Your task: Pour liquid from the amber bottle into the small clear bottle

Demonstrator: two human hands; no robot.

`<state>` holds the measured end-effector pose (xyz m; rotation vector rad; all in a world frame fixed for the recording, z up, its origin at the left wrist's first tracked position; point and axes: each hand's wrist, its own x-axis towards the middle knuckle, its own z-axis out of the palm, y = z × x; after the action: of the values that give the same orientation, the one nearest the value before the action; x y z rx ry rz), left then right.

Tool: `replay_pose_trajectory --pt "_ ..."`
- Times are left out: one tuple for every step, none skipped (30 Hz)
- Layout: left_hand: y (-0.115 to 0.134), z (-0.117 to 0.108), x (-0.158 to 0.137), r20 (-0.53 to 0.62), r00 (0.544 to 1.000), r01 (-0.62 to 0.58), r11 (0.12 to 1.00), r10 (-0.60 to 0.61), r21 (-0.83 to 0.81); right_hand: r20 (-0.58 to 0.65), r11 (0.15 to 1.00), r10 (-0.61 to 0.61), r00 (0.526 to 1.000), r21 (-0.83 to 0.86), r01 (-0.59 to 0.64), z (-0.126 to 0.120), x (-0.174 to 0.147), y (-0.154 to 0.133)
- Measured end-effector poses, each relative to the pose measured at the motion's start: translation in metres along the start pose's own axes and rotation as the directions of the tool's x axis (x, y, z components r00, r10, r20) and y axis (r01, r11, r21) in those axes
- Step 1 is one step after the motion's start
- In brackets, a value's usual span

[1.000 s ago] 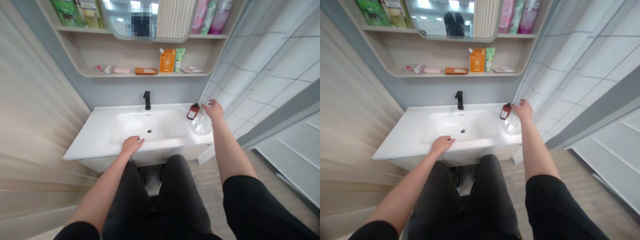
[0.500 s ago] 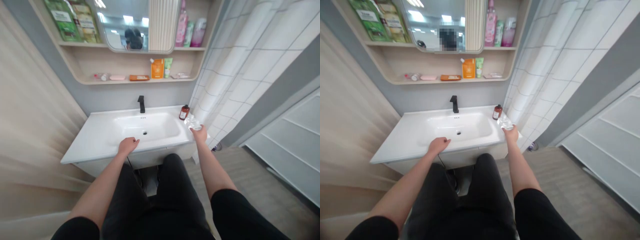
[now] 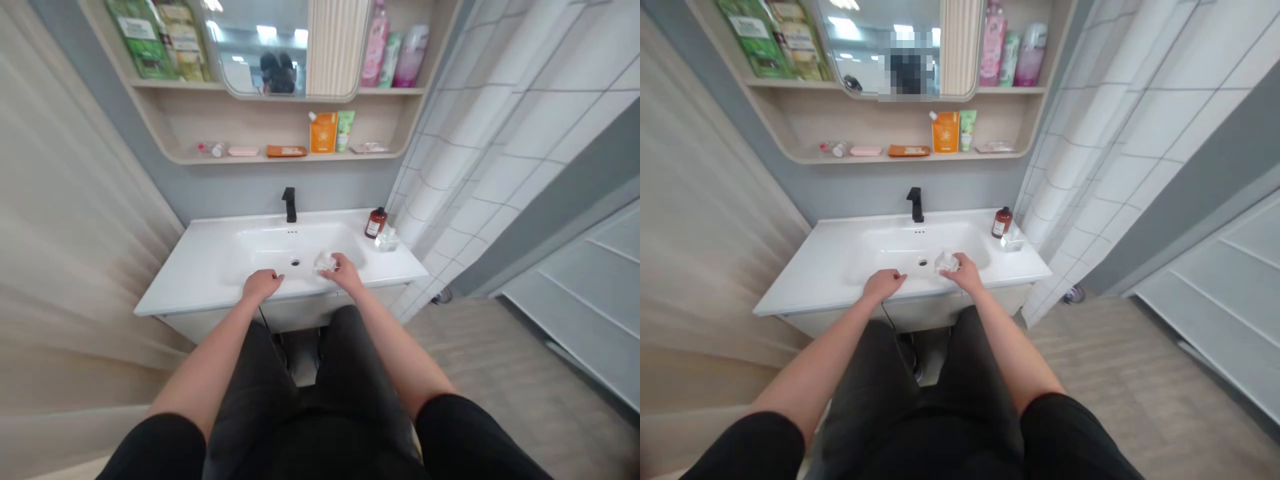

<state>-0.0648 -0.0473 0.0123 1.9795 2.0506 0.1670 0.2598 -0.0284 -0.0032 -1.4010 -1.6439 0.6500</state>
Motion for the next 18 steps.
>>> replay_pose_trajectory --pt "0.001 0.000 0.000 -0.001 1.000 -0.001 1.000 0.001 -0.004 0.054 0.999 -0.026 0.998 0.030 0.025 0.017 0.006 -0.009" --pt "0.001 0.000 -0.001 -0.006 1.000 -0.004 1.000 0.004 -0.008 0.101 0.997 -0.051 0.994 0.060 0.045 0.033 0.011 -0.017" --pt "0.002 0.000 -0.001 -0.014 1.000 -0.006 1.000 0.006 -0.013 0.151 0.995 -0.065 0.986 0.087 0.052 0.048 0.017 -0.024" --pt "0.002 0.000 -0.001 -0.020 1.000 -0.007 1.000 0.007 -0.018 0.191 0.993 -0.067 0.979 0.111 0.046 0.062 0.021 -0.030" --pt "0.003 -0.001 -0.001 -0.027 1.000 -0.007 1.000 0.006 -0.027 0.225 0.991 -0.059 0.973 0.134 0.029 0.074 0.026 -0.033" --pt "0.002 -0.001 -0.002 -0.032 0.999 -0.009 0.999 0.008 -0.039 0.251 0.988 -0.043 0.967 0.153 0.004 0.084 0.029 -0.035" --pt "0.001 0.000 -0.002 -0.037 0.999 -0.013 0.998 0.011 -0.056 0.266 0.985 -0.025 0.964 0.169 -0.022 0.091 0.032 -0.036" --pt "0.000 0.000 -0.001 -0.041 0.999 -0.020 0.997 0.017 -0.078 0.270 0.982 -0.008 0.963 0.186 -0.044 0.096 0.034 -0.035" --pt "-0.002 0.001 -0.001 -0.047 0.999 -0.032 0.994 0.028 -0.106 0.265 0.977 0.005 0.964 0.204 -0.061 0.099 0.035 -0.032" --pt "-0.005 0.001 0.000 -0.052 0.998 -0.049 0.989 0.042 -0.142 0.259 0.972 0.015 0.966 0.222 -0.074 0.101 0.036 -0.030" --pt "-0.007 0.002 0.002 -0.059 0.997 -0.068 0.980 0.058 -0.187 0.255 0.967 0.022 0.967 0.238 -0.085 0.101 0.036 -0.027" --pt "-0.009 0.003 0.003 -0.067 0.995 -0.090 0.965 0.076 -0.244 0.250 0.964 0.030 0.968 0.249 -0.094 0.100 0.037 -0.025" --pt "-0.010 0.004 0.005 -0.081 0.992 -0.115 0.942 0.094 -0.314 0.245 0.962 0.035 0.969 0.253 -0.099 0.099 0.037 -0.023" --pt "-0.010 0.005 0.008 -0.103 0.989 -0.141 0.908 0.109 -0.395 0.243 0.964 0.036 0.969 0.249 -0.098 0.098 0.037 -0.021" --pt "-0.008 0.005 0.011 -0.132 0.984 -0.168 0.861 0.118 -0.480 0.244 0.967 0.031 0.969 0.237 -0.090 0.097 0.038 -0.021" --pt "-0.005 0.006 0.014 -0.166 0.979 -0.193 0.806 0.119 -0.559 0.247 0.972 0.021 0.969 0.222 -0.078 0.097 0.039 -0.021" --pt "0.000 0.008 0.018 -0.200 0.973 -0.217 0.752 0.115 -0.623 0.253 0.976 0.006 0.967 0.207 -0.061 0.098 0.040 -0.021" --pt "0.005 0.009 0.021 -0.226 0.967 -0.240 0.704 0.114 -0.668 0.267 0.980 -0.013 0.964 0.195 -0.041 0.099 0.040 -0.021"
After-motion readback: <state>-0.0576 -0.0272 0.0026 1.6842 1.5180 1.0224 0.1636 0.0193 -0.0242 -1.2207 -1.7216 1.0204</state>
